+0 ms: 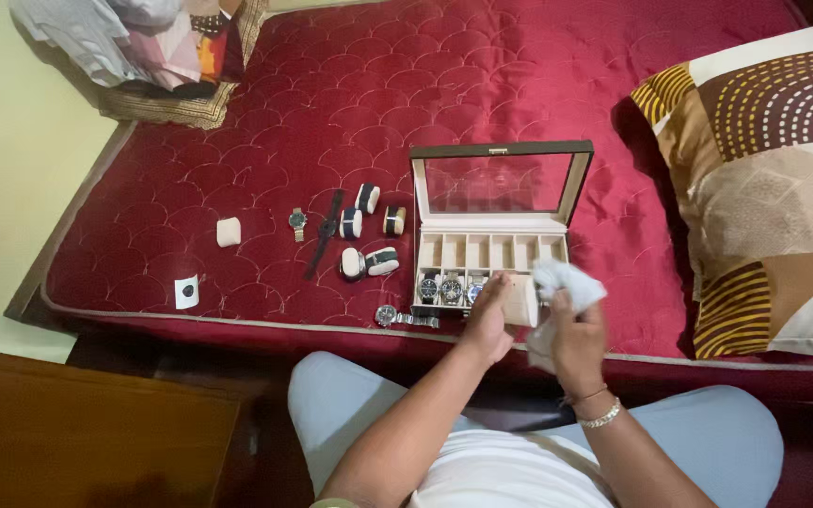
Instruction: The person picks up watches from a bed and a watch box and polishes them with a cloth.
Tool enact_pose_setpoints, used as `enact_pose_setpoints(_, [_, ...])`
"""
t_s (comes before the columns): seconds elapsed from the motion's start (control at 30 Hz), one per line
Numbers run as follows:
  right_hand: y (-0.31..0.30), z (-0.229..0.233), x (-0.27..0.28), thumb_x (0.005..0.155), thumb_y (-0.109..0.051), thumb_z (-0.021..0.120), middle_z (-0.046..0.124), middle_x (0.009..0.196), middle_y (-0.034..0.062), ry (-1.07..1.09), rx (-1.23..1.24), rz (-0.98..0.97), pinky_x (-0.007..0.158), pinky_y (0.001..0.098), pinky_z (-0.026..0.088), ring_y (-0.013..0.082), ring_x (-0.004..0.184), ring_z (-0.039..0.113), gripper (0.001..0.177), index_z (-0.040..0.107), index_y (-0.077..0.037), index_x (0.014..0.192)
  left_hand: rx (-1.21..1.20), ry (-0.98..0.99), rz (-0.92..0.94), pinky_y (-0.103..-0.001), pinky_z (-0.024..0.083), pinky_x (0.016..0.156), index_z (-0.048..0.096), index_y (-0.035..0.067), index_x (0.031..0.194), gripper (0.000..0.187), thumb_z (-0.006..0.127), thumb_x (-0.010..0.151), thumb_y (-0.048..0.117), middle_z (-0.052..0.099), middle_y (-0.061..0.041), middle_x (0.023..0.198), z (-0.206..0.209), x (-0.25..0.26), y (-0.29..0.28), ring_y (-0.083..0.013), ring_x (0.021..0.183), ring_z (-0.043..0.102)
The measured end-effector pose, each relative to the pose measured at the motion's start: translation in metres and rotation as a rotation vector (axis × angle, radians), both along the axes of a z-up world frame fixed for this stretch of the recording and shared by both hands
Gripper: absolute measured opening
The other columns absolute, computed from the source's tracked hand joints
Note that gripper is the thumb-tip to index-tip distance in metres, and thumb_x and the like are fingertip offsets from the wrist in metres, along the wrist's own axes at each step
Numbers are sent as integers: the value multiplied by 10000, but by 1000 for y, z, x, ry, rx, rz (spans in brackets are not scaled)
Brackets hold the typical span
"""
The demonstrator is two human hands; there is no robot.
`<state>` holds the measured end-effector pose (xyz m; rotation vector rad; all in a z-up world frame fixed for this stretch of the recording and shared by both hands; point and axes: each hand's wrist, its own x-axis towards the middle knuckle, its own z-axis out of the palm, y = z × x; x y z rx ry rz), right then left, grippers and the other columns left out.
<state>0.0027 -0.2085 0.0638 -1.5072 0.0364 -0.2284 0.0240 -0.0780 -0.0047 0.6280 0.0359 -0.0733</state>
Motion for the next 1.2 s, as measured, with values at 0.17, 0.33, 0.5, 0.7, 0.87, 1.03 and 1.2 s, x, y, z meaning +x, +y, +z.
enact_pose_setpoints(0.17, [16, 37, -23, 1057, -78, 503, 648, 1381, 158, -379, -310, 226, 1044, 426, 448, 299, 1242, 600, 360, 596, 13, 1393, 177, 97, 172, -365, 538, 969, 578, 40, 1326, 530, 404, 1115, 494, 666, -67, 1205, 27, -8, -11, -186, 1133, 633])
enact_pose_setpoints(0.33, [19, 45, -40, 949, -57, 526, 621, 1363, 220, -591, -570, 245, 1060, 438, 463, 431, 1243, 597, 406, 647, -9, 1334, 340, 362, 169, -358, 573, 951, 577, 134, 1286, 617, 259, 1039, 602, 651, -73, 1170, 63, -18, 1, -199, 1115, 655])
enact_pose_setpoints(0.5, [18, 31, -35, 943, -124, 596, 592, 1325, 278, -597, -674, 234, 1034, 486, 455, 475, 1212, 573, 322, 659, 20, 1224, 183, 334, 216, -366, 577, 914, 601, 66, 1252, 653, 341, 1032, 624, 654, -130, 1220, 58, -11, -2, -232, 1096, 660])
enact_pose_setpoints(0.7, [18, 37, -29, 969, -153, 583, 621, 1300, 249, -497, -654, 269, 1076, 501, 446, 452, 1222, 578, 316, 651, -2, 1238, 232, 431, 182, -367, 605, 848, 586, 58, 1277, 660, 377, 1037, 637, 650, -127, 1180, 55, -8, 2, -260, 1097, 647])
enact_pose_setpoints(0.87, [30, 52, -44, 917, -213, 605, 494, 1455, 353, -743, -661, 344, 1123, 551, 361, 538, 1345, 465, 593, 492, 73, 1424, 589, 363, 252, -393, 558, 670, 624, 63, 1118, 648, 332, 1004, 631, 674, -105, 954, 71, -14, 23, -262, 889, 713])
enact_pose_setpoints(1.03, [28, 45, -21, 918, -293, 627, 511, 1426, 295, -624, -757, 275, 1137, 546, 346, 502, 1326, 456, 584, 531, 23, 1399, 694, 79, 247, -276, 553, 802, 665, 152, 1044, 601, 328, 1020, 649, 694, -25, 954, 43, -15, 9, -138, 897, 671])
enact_pose_setpoints(1.2, [27, 38, -37, 903, -224, 667, 519, 1415, 321, -717, -712, 310, 1113, 550, 381, 526, 1325, 473, 563, 528, 47, 1376, 507, 38, 437, -332, 536, 680, 599, 50, 968, 621, 382, 1177, 593, 583, -74, 882, 40, -2, 21, -148, 759, 575])
